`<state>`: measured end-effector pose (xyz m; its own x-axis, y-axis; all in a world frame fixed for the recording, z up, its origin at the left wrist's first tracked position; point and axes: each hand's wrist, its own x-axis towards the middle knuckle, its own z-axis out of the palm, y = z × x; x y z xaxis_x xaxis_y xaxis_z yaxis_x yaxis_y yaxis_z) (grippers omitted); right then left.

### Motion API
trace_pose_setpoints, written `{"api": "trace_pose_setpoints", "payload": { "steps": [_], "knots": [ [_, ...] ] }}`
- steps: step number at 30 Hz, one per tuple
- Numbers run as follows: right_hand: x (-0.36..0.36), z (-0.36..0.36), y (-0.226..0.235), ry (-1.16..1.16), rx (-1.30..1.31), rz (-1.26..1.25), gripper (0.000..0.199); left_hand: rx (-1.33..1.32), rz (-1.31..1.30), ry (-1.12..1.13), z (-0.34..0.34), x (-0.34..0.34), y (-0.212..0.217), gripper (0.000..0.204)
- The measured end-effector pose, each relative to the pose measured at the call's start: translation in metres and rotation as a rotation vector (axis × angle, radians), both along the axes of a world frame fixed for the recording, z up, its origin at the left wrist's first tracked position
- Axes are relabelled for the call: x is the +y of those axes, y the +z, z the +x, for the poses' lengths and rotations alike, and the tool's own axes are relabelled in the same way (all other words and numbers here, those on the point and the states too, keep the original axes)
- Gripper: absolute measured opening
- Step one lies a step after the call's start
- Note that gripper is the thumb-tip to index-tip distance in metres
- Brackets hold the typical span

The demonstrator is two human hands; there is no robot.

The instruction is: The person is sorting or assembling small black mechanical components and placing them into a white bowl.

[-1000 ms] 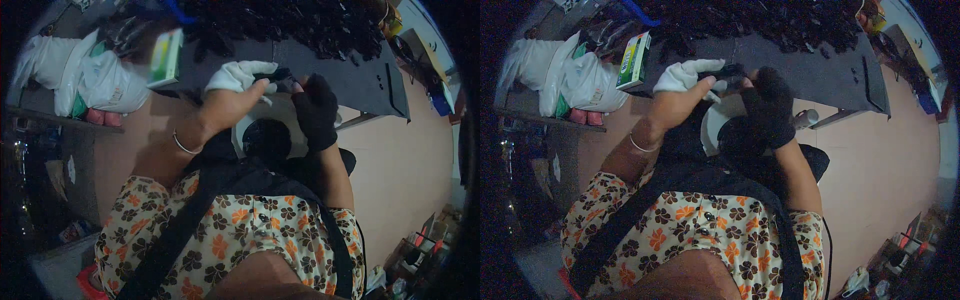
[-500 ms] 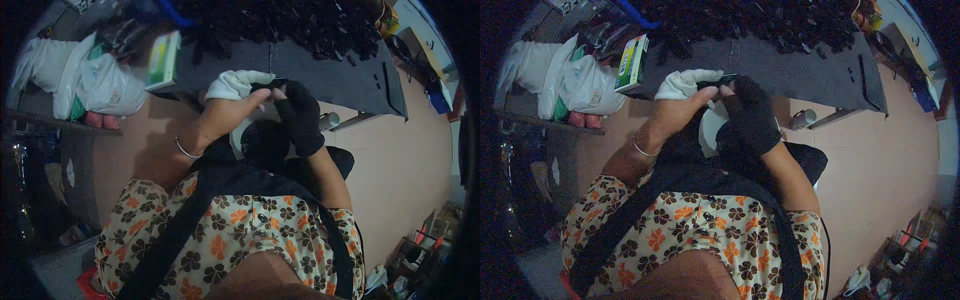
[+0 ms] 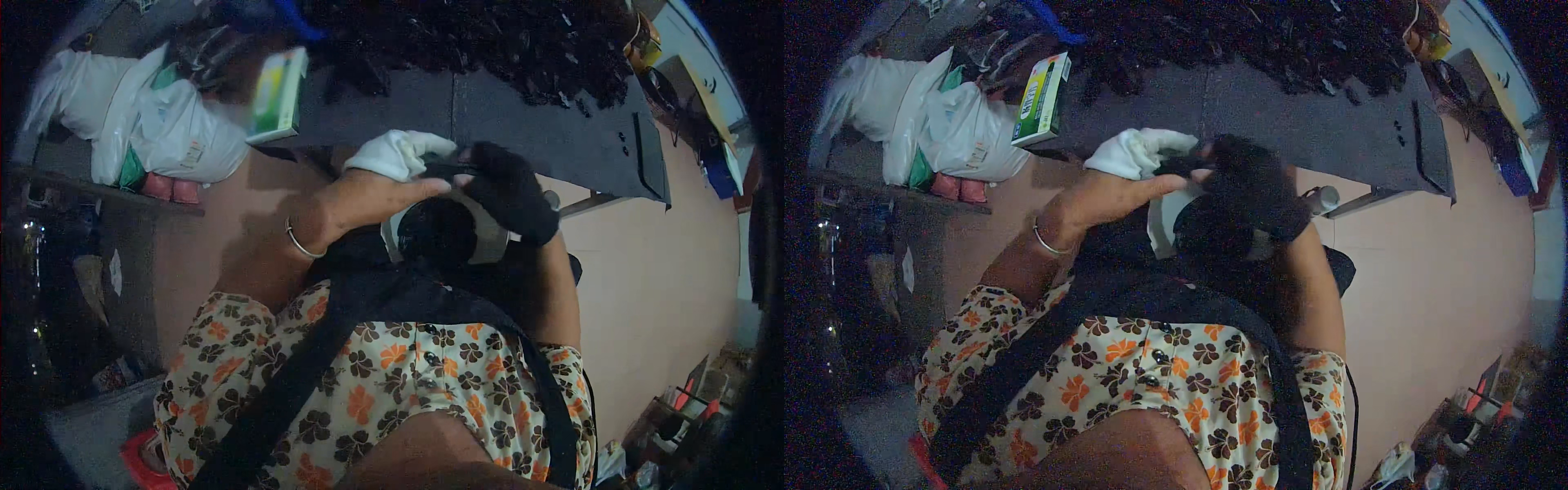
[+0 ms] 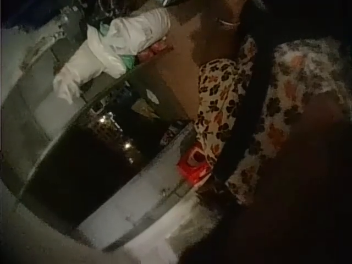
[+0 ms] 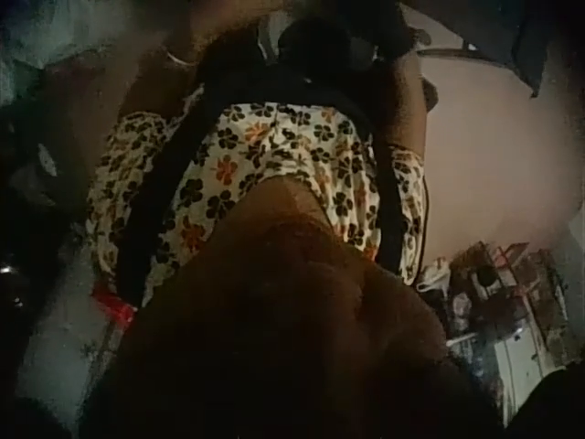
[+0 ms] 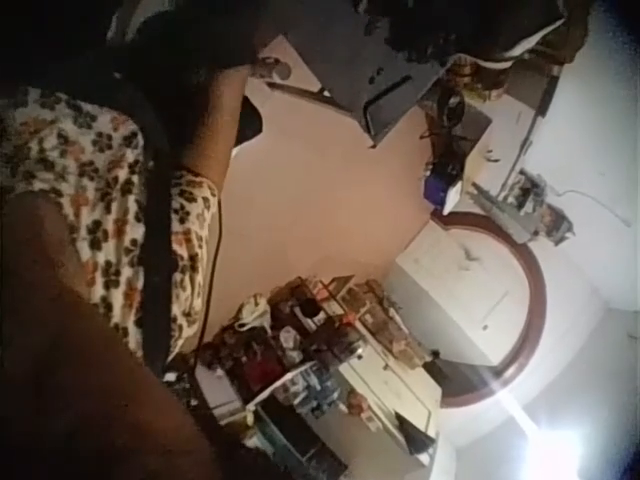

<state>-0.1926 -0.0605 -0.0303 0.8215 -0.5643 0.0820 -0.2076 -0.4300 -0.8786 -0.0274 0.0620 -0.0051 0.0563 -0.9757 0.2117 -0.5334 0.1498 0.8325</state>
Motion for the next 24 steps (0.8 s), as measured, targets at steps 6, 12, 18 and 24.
{"api": "trace_pose_setpoints", "payload": {
  "steps": [6,12,18,24],
  "knots": [
    [-0.084,0.001,-0.009,-0.349,-0.096,-0.461,0.037,-0.658,-0.126,0.539,0.052,-0.011,-0.001,0.052],
    [-0.096,0.033,-0.001,-0.538,0.289,-0.910,0.041,-0.868,0.047,0.671,0.068,-0.047,-0.016,0.040],
    [-0.098,0.025,-0.023,-0.282,-0.035,-1.098,0.029,-0.840,0.042,0.613,0.082,-0.044,-0.032,0.029],
    [-0.072,0.028,-0.026,-0.125,-0.051,-0.873,0.025,-0.940,-0.120,0.647,0.085,-0.053,-0.031,0.020]
  ]
}}
